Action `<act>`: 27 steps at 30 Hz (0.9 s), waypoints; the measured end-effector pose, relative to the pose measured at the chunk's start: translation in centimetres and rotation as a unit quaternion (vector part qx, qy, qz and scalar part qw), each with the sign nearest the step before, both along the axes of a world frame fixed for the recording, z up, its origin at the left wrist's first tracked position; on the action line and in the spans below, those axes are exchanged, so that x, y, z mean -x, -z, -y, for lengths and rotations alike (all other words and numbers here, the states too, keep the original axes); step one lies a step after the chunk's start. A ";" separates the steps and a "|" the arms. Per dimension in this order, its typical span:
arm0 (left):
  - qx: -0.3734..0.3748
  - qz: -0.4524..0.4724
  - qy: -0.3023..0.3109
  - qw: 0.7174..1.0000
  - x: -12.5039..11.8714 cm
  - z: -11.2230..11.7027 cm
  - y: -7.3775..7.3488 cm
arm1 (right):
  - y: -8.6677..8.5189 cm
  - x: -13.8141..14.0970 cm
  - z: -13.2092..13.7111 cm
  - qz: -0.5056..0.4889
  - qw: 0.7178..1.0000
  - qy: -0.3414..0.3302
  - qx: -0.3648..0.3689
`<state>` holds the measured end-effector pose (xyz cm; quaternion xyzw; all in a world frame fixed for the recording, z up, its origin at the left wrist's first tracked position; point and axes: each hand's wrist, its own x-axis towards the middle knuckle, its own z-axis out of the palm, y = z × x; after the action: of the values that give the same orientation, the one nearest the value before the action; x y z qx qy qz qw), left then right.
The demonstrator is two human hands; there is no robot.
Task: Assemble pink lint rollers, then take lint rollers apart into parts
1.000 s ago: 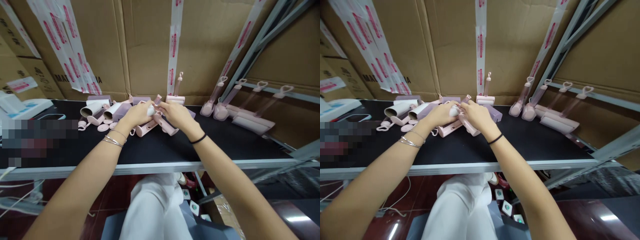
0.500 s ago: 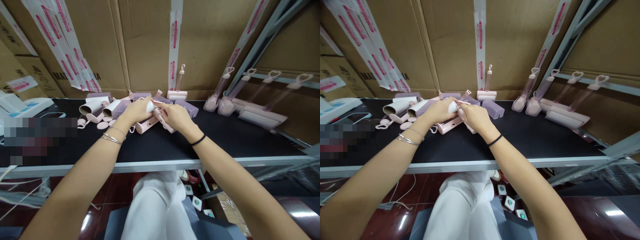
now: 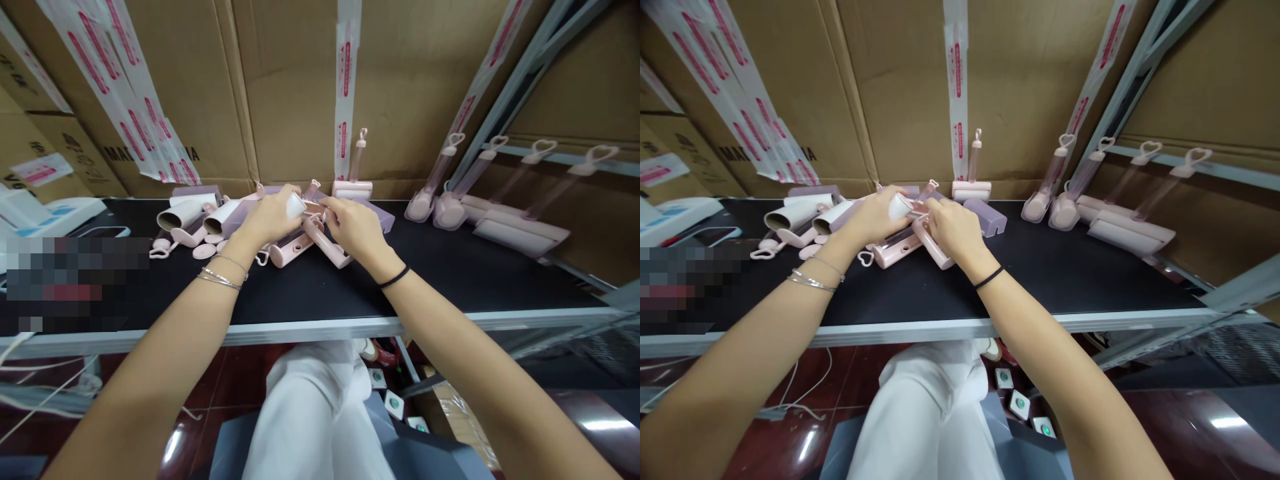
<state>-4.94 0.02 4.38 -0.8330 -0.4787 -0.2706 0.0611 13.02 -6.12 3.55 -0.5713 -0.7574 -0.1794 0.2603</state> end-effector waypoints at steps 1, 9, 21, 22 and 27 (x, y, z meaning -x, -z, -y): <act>0.002 0.000 0.001 1.000 0.1 -0.1 0.1 | 0.0 0.1 0.0 0.000 1.000 -0.014 -0.007; 0.026 0.007 -0.009 1.000 -0.2 0.3 0.1 | 0.2 0.5 -0.1 0.020 0.999 -0.025 -0.002; 0.153 0.668 0.046 0.727 -1.0 -2.4 0.6 | 0.8 0.7 -0.7 0.068 0.986 -0.154 -0.008; 0.184 0.694 0.055 0.694 -1.0 -2.4 0.6 | 0.9 0.7 -0.7 0.072 0.985 -0.159 -0.003; 0.240 0.737 0.070 0.627 -1.3 -1.8 0.4 | 1.2 0.9 -0.9 0.067 0.988 -0.142 0.001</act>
<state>-3.66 1.80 4.01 -0.3710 -0.3522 -0.6733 -0.5338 12.12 -5.22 2.32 -0.4448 -0.8467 -0.1780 0.2314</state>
